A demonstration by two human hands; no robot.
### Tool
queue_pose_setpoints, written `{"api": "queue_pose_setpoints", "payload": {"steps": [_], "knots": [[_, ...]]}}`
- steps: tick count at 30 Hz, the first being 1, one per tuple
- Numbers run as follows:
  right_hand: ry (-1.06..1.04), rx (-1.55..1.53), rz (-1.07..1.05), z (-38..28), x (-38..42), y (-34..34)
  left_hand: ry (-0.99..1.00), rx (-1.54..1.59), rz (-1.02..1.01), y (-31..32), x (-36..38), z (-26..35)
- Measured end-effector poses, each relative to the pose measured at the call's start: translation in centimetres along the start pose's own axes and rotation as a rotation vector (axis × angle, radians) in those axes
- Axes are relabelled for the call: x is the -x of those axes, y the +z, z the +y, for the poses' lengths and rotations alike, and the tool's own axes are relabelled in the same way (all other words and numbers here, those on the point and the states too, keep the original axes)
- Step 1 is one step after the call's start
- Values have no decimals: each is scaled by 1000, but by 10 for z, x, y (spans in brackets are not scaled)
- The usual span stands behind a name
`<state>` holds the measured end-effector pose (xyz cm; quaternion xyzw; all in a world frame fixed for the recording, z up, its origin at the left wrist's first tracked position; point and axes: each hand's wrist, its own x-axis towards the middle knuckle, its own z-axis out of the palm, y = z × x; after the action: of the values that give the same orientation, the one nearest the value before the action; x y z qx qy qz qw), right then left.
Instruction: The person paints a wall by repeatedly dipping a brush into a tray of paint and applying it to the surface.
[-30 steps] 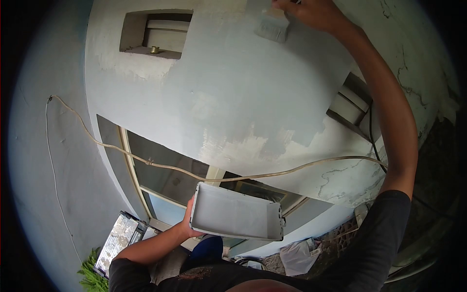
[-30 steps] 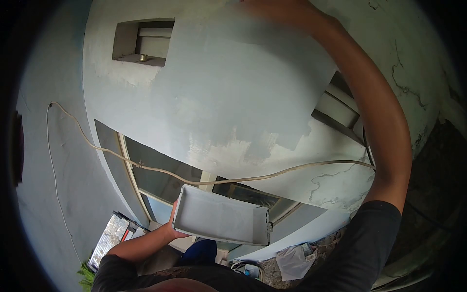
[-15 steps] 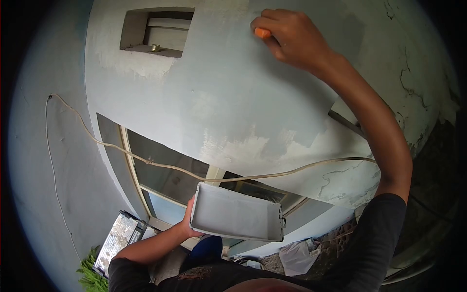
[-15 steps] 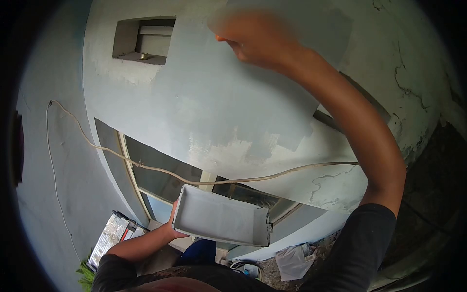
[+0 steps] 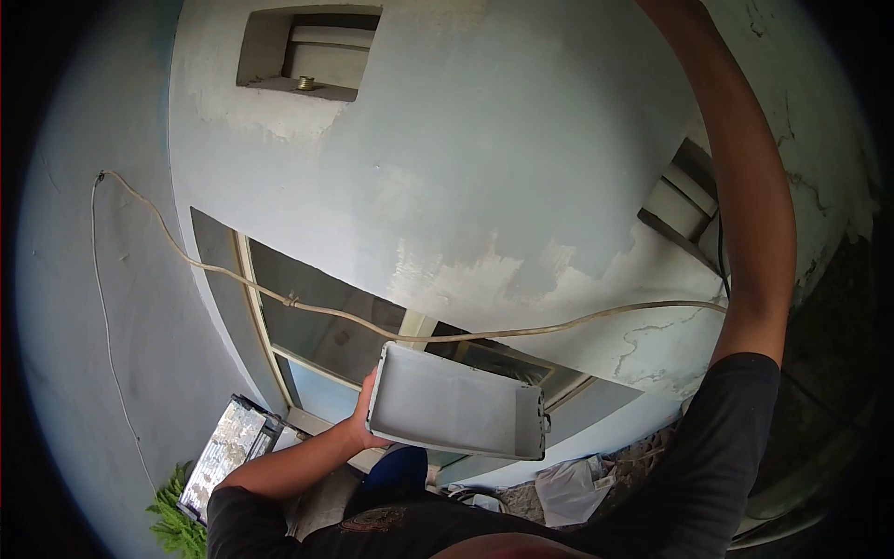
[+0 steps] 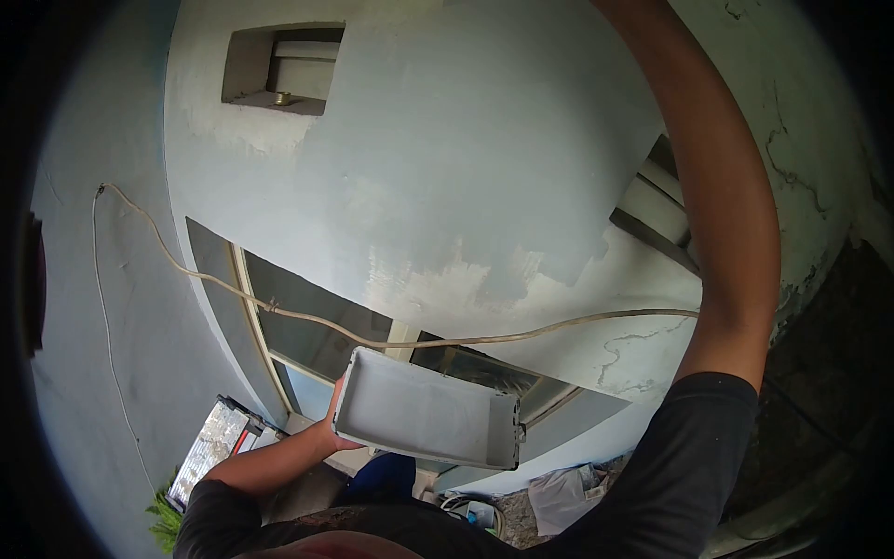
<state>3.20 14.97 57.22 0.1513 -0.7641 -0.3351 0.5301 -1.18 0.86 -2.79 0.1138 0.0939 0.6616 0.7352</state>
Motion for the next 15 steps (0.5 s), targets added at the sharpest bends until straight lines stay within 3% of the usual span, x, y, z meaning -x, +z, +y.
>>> {"api": "queue_pose_setpoints", "payload": {"steps": [1, 3, 5, 10, 11, 14, 15], "knots": [[-123, 21, 54, 0, 5, 4, 5, -9, 2, 2, 0, 1], [-83, -22, -4, -17, 32, 28, 6, -29, 6, 3, 0, 1], [-356, -98, -71, -45, 65, 52, 10, -52, 9, 3, 1, 1], [-249, -295, -438, -136, 108, 51, 10, -45, 30, 9, 2, 2], [-251, -296, -437, -133, 102, 50, 12, -44, 29, 8, 2, 1], [104, -336, -515, -104, 69, 51, 14, -19, 8, 4, 2, 0], [124, -263, -478, -83, 48, 49, 19, -40, 7, 4, 1, 0]]}}
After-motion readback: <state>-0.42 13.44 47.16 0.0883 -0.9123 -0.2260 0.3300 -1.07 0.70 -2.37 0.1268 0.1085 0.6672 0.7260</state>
